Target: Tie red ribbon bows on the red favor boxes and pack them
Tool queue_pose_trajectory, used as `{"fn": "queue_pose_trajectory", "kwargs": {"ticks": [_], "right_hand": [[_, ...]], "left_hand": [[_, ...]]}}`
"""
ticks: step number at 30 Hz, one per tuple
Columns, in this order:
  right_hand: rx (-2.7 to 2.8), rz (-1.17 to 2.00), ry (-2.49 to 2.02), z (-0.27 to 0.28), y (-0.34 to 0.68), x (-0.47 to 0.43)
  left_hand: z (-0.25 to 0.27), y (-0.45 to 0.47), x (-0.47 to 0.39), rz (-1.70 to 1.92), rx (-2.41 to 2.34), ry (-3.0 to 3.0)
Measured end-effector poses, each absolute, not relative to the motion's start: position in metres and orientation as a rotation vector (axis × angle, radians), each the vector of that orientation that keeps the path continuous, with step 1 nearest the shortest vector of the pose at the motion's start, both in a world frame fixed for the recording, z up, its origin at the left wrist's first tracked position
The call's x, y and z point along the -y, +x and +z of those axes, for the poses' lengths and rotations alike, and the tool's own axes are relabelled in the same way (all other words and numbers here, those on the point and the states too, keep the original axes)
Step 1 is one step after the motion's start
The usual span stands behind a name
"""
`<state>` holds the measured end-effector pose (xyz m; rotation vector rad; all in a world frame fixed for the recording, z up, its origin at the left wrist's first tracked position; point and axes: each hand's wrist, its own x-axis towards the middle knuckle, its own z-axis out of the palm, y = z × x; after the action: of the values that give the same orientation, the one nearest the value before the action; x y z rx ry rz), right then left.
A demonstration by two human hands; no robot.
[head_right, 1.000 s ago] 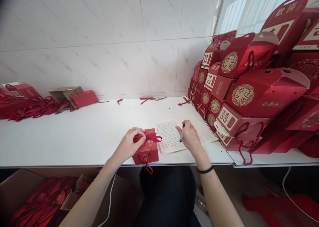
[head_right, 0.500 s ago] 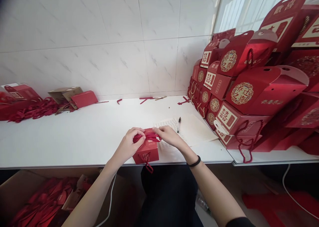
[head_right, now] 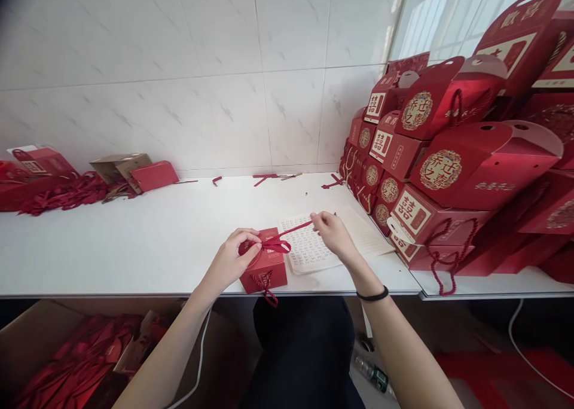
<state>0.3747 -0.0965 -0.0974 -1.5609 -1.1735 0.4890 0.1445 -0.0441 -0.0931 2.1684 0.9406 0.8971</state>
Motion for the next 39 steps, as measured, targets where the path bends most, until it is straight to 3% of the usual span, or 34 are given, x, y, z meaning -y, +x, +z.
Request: {"fn": "queue_pose_trajectory", "kwargs": {"ticks": [6, 12, 19, 29, 34, 39], "right_hand": [[0.783, 0.402, -1.477, -0.103, 0.409, 0.109], [0.78, 0.507, -1.384, -0.104, 0.41, 0.118], [0.735, 0.542, -1.302, -0.093, 0.411, 0.123], [0.719, 0.526, -1.25, -0.087, 0.428, 0.133], [0.787, 0.531, -1.241, -0.064, 0.424, 0.122], [0.989, 0.551, -1.108, -0.005, 0.39, 0.093]], "left_hand": [[-0.093, 0.143, 0.044, 0.895, -0.968, 2.079], [-0.1, 0.128, 0.043, 1.104, -1.125, 1.781], [-0.089, 0.107, 0.041, 0.646, -1.059, 1.863], [-0.038, 0.065, 0.009, 1.327, -0.808, 0.822], [-0.004, 0.062, 0.009, 1.356, -0.725, 0.864], [0.031, 0.101, 0.014, 1.254, -0.54, 1.049]]}}
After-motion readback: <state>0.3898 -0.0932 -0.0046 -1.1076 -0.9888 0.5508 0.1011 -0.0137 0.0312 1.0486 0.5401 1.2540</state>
